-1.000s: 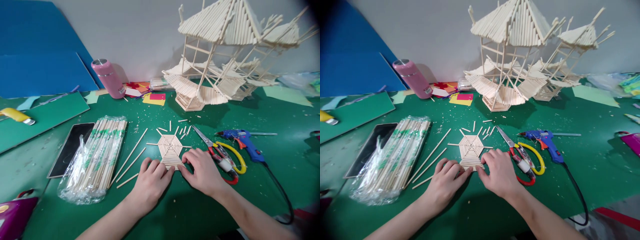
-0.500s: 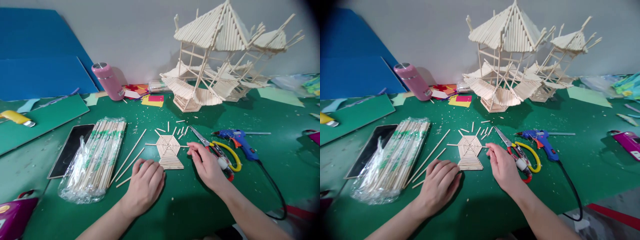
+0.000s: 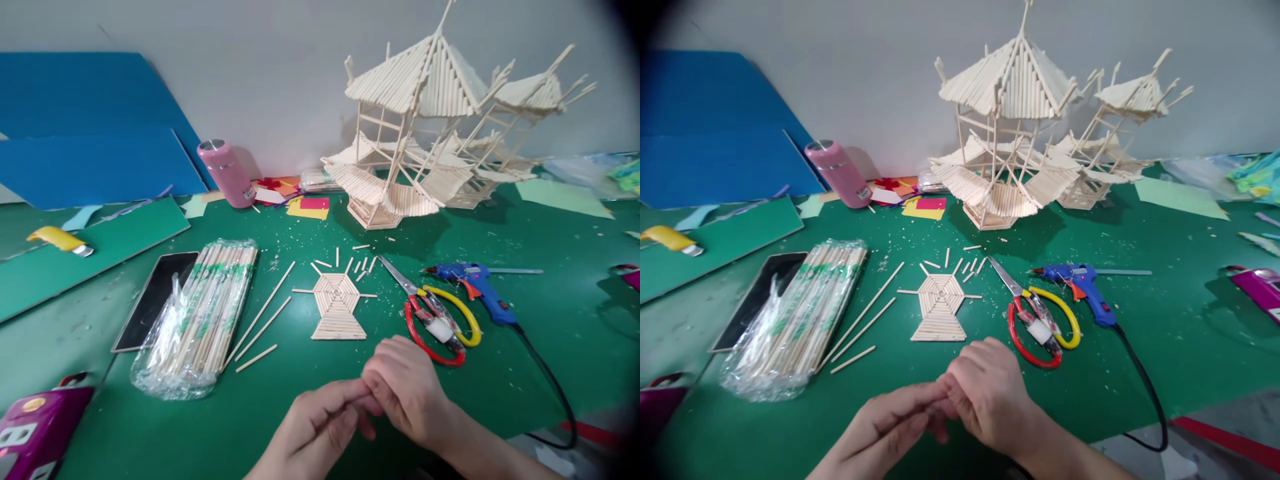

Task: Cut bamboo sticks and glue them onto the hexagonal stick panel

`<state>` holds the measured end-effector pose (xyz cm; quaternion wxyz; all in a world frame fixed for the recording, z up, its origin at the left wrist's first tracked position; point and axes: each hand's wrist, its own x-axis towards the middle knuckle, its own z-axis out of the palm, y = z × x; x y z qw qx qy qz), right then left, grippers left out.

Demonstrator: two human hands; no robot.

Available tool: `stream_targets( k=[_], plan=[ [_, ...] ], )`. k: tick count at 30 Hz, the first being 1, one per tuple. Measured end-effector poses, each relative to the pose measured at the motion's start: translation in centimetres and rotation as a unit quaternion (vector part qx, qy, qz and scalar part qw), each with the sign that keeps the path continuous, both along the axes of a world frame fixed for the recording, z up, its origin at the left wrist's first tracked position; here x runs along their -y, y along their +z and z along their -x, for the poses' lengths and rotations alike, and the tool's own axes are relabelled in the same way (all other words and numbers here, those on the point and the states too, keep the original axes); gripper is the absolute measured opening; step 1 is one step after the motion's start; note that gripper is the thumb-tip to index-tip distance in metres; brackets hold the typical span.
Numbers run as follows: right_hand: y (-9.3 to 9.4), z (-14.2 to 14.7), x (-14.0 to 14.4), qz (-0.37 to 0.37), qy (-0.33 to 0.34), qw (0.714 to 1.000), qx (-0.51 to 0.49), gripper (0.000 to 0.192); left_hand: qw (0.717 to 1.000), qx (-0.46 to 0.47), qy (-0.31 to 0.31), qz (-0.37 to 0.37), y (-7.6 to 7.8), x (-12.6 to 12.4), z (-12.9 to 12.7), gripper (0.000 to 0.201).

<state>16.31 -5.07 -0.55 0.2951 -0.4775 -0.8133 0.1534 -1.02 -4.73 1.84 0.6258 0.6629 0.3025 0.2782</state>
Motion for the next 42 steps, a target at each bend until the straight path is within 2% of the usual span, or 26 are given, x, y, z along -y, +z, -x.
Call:
stream_targets(
  k=[3,5,7,9,11,12,16,20,23,28,35,38,42],
  plan=[
    [-0.7,-0.9,-0.5,0.000,-0.039,0.999,0.016,0.037,0.999,-0.002,0.022,-0.036,0.2,0.2,0.5,0.034],
    [-0.8,-1.3,-0.8,0.015,-0.060,0.998,0.012,0.038,0.989,-0.043,0.065,-0.124,0.3,-0.3,0.7,0.024],
    [-0.8,-1.6,-1.1,0.033,-0.078,0.996,0.009,0.032,0.955,-0.110,0.119,-0.250,0.0,-1.4,0.8,0.011],
    [-0.7,-1.5,-1.5,0.049,-0.082,0.995,0.008,0.020,0.900,-0.194,0.169,-0.353,-0.7,-2.7,1.0,0.011],
    [-0.6,-1.1,-1.8,0.058,-0.068,0.996,0.012,0.017,0.852,-0.269,0.158,-0.421,-1.7,-4.0,1.3,0.012],
    [-0.5,-0.8,-2.0,0.061,-0.058,0.996,0.015,0.018,0.836,-0.292,0.143,-0.441,-2.2,-4.4,1.4,0.015],
    [-0.4,0.5,-2.8,0.062,-0.022,0.997,0.039,0.020,0.796,-0.335,0.104,-0.493,-3.8,-4.9,1.7,0.019],
    [-0.6,1.2,-3.1,0.051,0.007,0.996,0.068,0.023,0.765,-0.342,0.102,-0.536,-4.7,-4.7,1.7,0.023],
    [-1.0,1.3,-3.1,0.045,0.014,0.995,0.089,0.025,0.760,-0.343,0.099,-0.543,-4.9,-4.7,1.8,0.026],
    [-1.2,1.3,-3.2,0.038,0.015,0.994,0.101,0.023,0.768,-0.346,0.084,-0.532,-4.9,-4.9,1.9,0.025],
    [-1.4,1.3,-3.1,0.027,0.013,0.998,0.059,0.022,0.778,-0.351,0.072,-0.515,-4.9,-4.9,1.9,0.027],
    [-1.0,0.0,-2.6,0.016,-0.021,0.999,0.017,0.020,0.780,-0.345,0.066,-0.518,-4.9,-5.0,1.9,0.026],
    [-0.4,-3.1,-1.5,-0.004,-0.118,0.992,-0.034,0.017,0.785,-0.345,0.045,-0.512,-4.8,-5.2,2.0,0.024]
  ],
)
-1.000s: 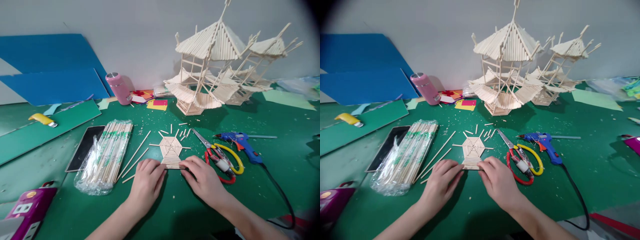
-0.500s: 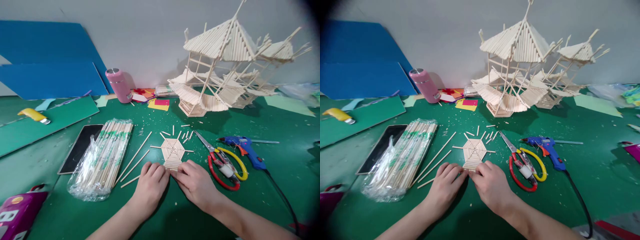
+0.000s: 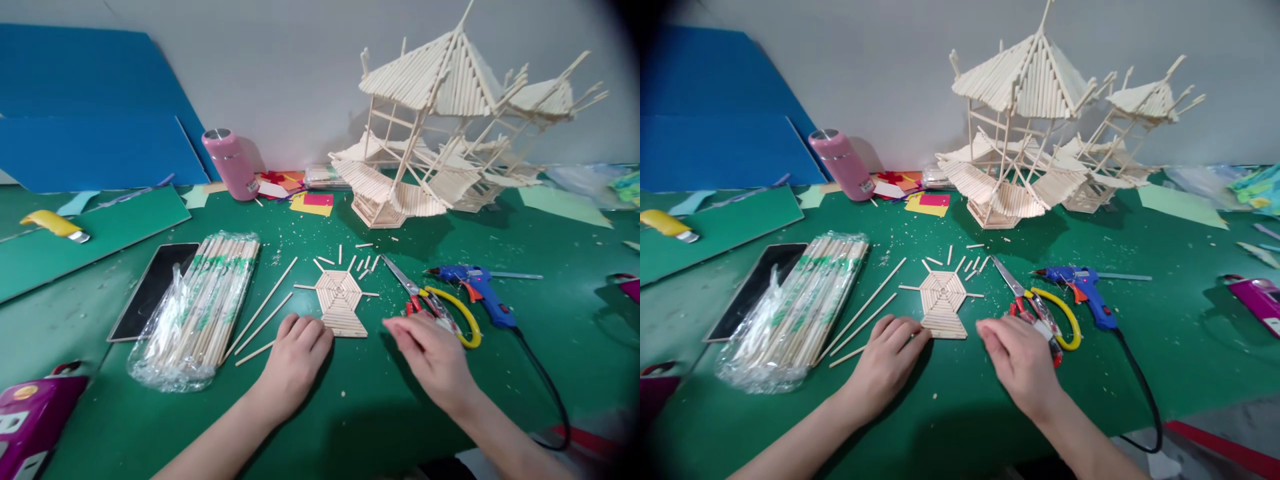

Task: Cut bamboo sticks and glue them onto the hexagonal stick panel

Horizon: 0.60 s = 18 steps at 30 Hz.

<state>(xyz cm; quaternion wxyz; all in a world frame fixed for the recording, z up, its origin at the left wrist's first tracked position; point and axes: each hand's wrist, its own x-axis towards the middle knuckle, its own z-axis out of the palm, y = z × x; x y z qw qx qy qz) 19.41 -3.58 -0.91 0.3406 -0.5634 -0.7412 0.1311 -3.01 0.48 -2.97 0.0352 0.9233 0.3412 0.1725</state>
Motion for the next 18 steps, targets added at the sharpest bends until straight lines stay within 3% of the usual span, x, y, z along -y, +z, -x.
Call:
stream_targets(
  k=[5,9,13,18],
  plan=[
    [0.1,-3.8,1.0,0.003,-0.185,0.983,-0.015,0.025,1.000,0.014,0.016,0.022,0.2,0.0,0.2,0.023],
    [0.1,-5.6,0.7,-0.072,-0.233,0.967,0.072,0.033,0.997,0.034,0.061,0.028,0.6,0.4,1.0,0.018],
    [0.5,-5.2,-0.5,-0.123,-0.195,0.958,0.170,0.045,0.993,0.029,0.107,0.026,1.1,0.9,1.8,0.019],
    [0.4,-2.0,-3.0,-0.022,-0.017,0.975,0.218,0.031,0.991,0.013,0.135,0.011,1.5,1.5,1.2,0.018]
  ],
)
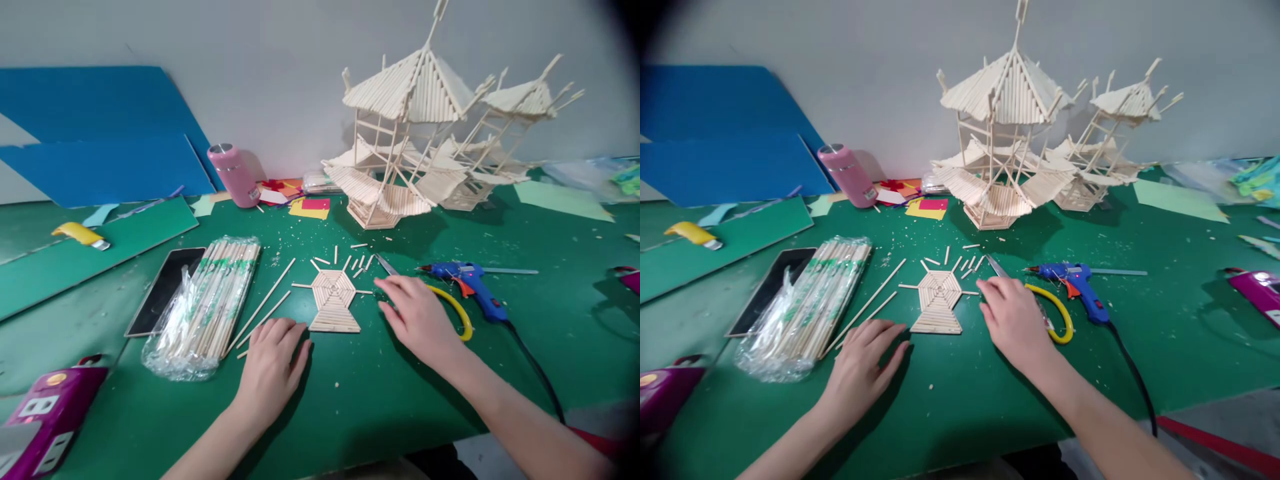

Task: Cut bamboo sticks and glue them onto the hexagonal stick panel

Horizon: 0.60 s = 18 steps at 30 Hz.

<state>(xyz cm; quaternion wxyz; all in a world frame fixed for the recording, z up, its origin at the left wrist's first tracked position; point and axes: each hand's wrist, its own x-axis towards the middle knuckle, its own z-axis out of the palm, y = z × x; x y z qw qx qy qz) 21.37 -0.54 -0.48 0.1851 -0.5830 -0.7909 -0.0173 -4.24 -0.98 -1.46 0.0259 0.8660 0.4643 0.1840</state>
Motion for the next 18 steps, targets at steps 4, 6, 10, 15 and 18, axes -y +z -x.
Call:
stream_targets(
  k=[4,6,10,15,18],
  plan=[
    [-0.4,2.1,-1.5,0.044,0.029,0.998,0.030,0.019,1.000,-0.012,0.010,0.011,0.1,0.4,-1.1,0.021],
    [-0.6,2.5,-1.6,0.061,0.026,0.997,0.038,0.013,1.000,-0.011,0.008,0.021,-0.1,0.6,-1.3,0.022],
    [-0.5,2.6,-0.8,0.096,0.014,0.995,0.039,0.008,1.000,0.001,0.010,0.027,-0.5,0.6,-1.2,0.024],
    [-0.1,2.6,-0.1,0.121,-0.002,0.992,0.029,0.010,0.999,0.029,0.028,0.031,-0.5,-0.7,-1.4,0.026],
    [-0.1,2.9,-0.3,0.131,-0.015,0.991,0.019,0.014,0.996,0.046,0.045,0.055,-0.3,-2.1,-2.0,0.030]
  ],
)
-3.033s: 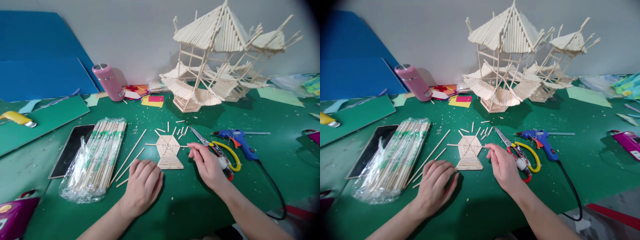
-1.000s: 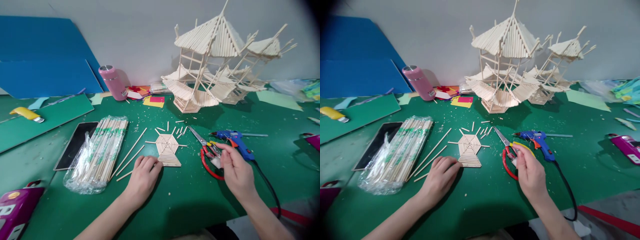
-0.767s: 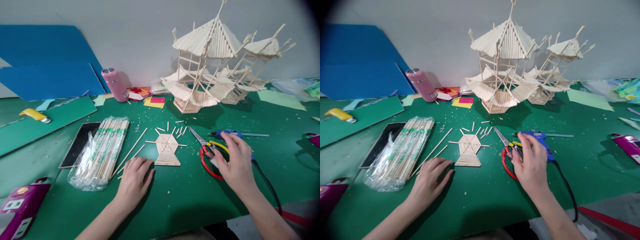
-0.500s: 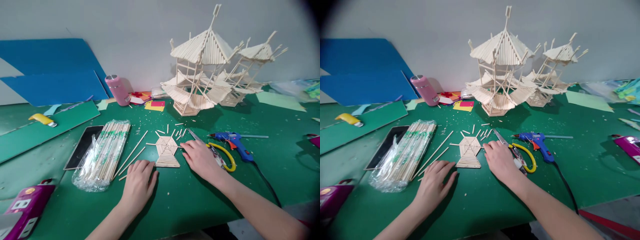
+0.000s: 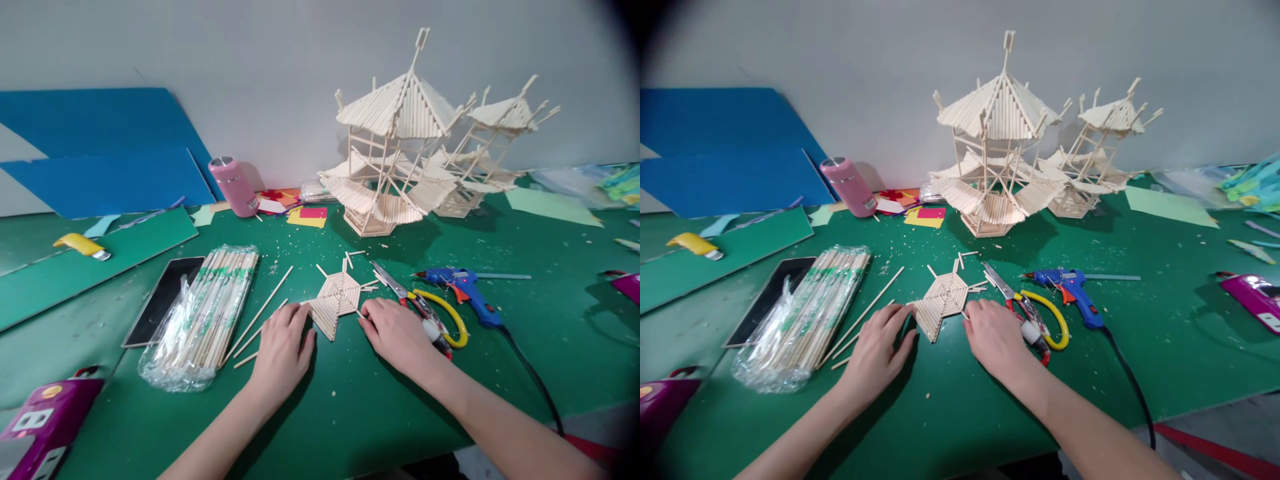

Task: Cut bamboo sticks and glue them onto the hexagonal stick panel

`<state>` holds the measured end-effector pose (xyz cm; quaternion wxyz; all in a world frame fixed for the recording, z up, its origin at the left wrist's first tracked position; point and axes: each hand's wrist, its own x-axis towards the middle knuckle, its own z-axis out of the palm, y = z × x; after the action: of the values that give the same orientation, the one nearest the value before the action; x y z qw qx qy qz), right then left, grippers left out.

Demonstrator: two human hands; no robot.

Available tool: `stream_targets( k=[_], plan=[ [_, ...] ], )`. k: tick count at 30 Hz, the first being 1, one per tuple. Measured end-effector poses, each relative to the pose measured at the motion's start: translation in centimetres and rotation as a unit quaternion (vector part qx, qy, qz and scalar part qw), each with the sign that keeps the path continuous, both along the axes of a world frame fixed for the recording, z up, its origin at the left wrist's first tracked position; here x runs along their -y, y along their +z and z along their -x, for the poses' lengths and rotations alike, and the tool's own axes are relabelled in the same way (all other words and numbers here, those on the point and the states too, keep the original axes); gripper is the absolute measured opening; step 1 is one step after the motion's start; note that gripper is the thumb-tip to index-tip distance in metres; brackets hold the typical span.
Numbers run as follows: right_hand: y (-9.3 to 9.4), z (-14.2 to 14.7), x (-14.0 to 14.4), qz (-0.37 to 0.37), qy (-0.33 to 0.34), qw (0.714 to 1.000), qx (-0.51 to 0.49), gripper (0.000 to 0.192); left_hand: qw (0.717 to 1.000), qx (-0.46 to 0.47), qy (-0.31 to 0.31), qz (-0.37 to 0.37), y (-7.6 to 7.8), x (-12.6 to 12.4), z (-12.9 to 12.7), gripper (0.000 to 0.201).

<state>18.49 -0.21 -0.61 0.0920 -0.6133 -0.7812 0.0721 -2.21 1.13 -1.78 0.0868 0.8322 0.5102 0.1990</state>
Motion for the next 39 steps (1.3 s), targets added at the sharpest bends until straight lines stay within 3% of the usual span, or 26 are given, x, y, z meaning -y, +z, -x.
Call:
stream_targets(
  k=[5,9,16,18,20,23,26,28,31,33,36,37,39],
  plan=[
    [0.1,0.4,-0.4,0.017,-0.031,0.998,-0.047,0.019,0.998,0.044,0.023,0.029,0.0,-1.8,-0.8,0.030],
    [0.3,0.1,-0.4,0.049,-0.061,0.985,-0.152,0.016,0.994,0.091,0.029,0.057,0.1,-1.9,-0.6,0.029],
    [0.0,-0.3,-0.4,0.111,-0.050,0.909,-0.398,0.022,0.964,0.222,0.097,0.109,0.2,-1.4,-0.1,0.039],
    [0.1,-0.3,-0.2,0.105,-0.058,0.888,-0.445,0.024,0.914,0.338,0.152,0.162,0.5,-1.1,-0.2,0.043],
    [0.5,-0.2,0.0,0.097,-0.064,0.869,-0.482,0.024,0.824,0.473,0.186,0.249,1.1,-0.6,-0.5,0.044],
    [1.1,0.0,0.5,0.084,-0.061,0.848,-0.520,0.021,0.724,0.567,0.108,0.377,2.4,0.0,-1.0,0.039],
    [1.6,0.5,0.9,0.075,-0.041,0.840,-0.537,0.019,0.671,0.610,0.053,0.418,3.4,0.2,-1.7,0.033],
    [1.8,0.8,1.1,0.066,-0.024,0.842,-0.535,0.018,0.659,0.630,0.059,0.407,3.9,0.2,-2.1,0.027],
    [1.6,0.6,1.1,0.042,-0.007,0.857,-0.513,0.018,0.691,0.630,0.064,0.349,4.7,0.1,-1.9,0.020],
    [1.2,0.0,0.8,0.012,-0.014,0.875,-0.483,0.023,0.755,0.596,0.070,0.264,5.5,0.1,-1.2,0.016],
    [0.5,-0.9,0.4,-0.046,-0.046,0.909,-0.412,0.035,0.894,0.435,0.101,0.043,7.5,0.2,0.4,0.011],
    [0.3,-0.8,0.4,-0.058,-0.045,0.920,-0.385,0.037,0.922,0.372,0.095,-0.043,8.3,0.1,0.8,0.012],
    [0.0,0.3,1.0,-0.058,-0.014,0.938,-0.341,0.039,0.954,0.263,0.024,-0.144,9.7,-0.1,1.3,0.016]
  ],
)
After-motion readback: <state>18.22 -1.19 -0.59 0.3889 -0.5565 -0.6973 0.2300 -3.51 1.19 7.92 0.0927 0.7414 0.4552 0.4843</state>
